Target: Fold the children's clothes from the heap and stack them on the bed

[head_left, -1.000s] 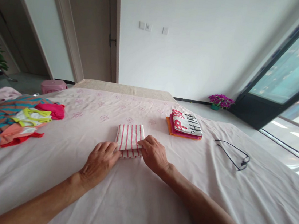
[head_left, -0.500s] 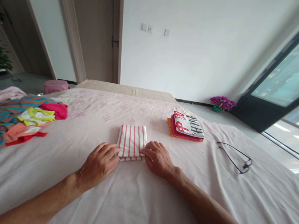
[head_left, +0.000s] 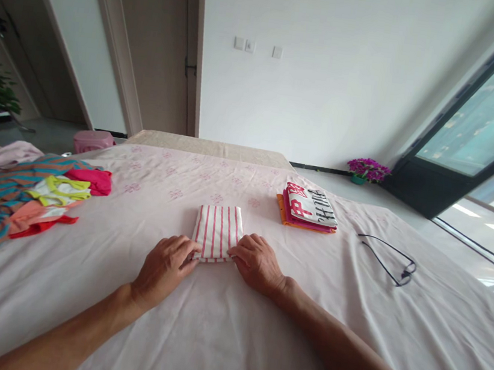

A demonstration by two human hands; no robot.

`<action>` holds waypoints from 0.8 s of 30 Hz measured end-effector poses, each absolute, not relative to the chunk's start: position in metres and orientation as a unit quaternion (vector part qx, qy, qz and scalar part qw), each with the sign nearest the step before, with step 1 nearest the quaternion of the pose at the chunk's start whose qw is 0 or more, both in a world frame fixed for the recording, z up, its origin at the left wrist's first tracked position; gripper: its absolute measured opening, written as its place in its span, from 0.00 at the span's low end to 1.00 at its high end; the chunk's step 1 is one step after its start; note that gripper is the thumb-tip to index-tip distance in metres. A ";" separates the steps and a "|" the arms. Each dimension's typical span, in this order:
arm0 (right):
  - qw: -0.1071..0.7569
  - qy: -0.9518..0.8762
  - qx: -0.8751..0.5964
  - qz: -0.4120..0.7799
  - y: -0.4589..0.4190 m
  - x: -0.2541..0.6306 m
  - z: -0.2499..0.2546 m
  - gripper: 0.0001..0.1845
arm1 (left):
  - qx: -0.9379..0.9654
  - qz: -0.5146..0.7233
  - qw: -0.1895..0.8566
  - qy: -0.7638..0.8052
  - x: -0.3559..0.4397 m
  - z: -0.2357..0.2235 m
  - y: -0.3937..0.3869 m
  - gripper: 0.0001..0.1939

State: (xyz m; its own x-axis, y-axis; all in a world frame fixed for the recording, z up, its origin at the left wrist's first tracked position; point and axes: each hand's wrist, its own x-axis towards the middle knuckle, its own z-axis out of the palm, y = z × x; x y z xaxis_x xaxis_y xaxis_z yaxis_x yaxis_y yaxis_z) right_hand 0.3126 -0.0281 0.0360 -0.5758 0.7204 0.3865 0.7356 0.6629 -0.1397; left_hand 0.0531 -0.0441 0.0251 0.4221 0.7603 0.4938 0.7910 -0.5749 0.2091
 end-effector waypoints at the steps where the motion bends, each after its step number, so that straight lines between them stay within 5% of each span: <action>1: 0.212 -0.887 -0.410 -0.017 -0.028 0.312 0.036 0.10 | -0.839 -0.280 0.016 -0.467 0.053 0.025 -0.044 0.07; 16: 0.244 -0.877 -0.410 0.052 -0.033 0.320 0.048 0.16 | -0.843 -0.230 -0.019 -0.487 0.059 0.043 -0.045 0.05; 21: 0.359 -0.813 -0.452 0.077 -0.006 0.288 0.062 0.24 | -0.827 -0.270 0.001 -0.493 0.090 0.056 -0.017 0.15; 24: 0.356 -0.784 -0.498 0.102 0.013 0.255 0.059 0.26 | -0.822 -0.239 0.039 -0.516 0.113 0.042 0.002 0.22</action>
State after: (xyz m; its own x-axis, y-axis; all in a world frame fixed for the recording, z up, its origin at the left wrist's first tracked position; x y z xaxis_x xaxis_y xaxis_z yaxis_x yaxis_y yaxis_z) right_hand 0.2555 0.0127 0.0588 -0.2500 0.8539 0.4565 0.7085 0.4827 -0.5149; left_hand 0.1133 0.0025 0.0417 0.3530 0.8296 0.4327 0.8665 -0.4643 0.1833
